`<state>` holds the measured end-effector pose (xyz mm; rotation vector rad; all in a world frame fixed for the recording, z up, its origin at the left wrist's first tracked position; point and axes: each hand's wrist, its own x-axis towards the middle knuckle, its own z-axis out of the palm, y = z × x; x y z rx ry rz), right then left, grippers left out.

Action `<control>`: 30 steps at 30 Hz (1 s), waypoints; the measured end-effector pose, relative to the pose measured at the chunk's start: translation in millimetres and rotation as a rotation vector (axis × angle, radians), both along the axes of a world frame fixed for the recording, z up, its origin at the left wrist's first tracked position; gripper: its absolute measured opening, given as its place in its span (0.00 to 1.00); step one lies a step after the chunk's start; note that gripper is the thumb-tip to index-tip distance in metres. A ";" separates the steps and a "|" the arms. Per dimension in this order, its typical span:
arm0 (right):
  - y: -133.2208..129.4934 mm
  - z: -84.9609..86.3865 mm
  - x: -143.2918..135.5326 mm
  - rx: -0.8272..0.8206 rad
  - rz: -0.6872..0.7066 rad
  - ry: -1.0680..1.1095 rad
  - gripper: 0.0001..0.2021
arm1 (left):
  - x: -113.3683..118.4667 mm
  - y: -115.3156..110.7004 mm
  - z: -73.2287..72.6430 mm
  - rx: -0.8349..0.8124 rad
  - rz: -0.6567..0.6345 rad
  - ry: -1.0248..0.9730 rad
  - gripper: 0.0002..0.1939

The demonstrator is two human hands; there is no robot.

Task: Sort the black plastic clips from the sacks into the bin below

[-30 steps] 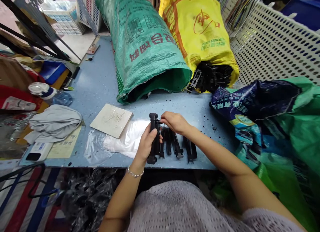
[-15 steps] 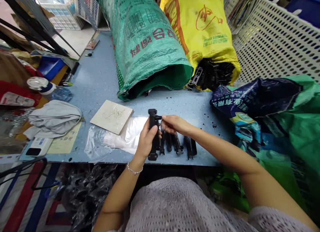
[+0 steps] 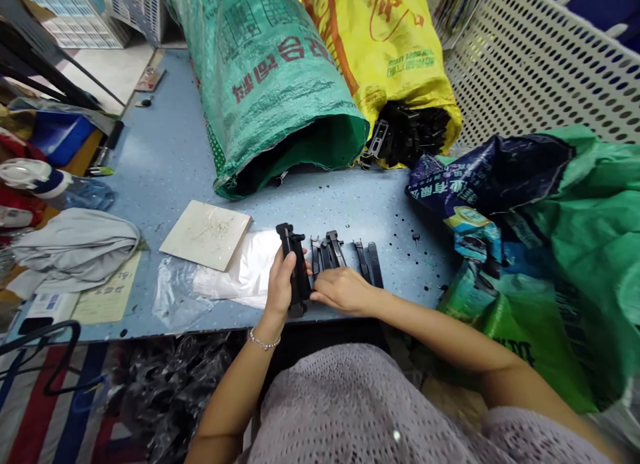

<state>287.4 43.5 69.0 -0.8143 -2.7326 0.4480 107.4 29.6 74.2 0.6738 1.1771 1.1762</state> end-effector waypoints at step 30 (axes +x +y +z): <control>41.5 7.0 -15.2 -0.453 -0.151 0.353 0.12 | -10.5 48.4 -15.2 -0.016 0.043 -0.609 0.30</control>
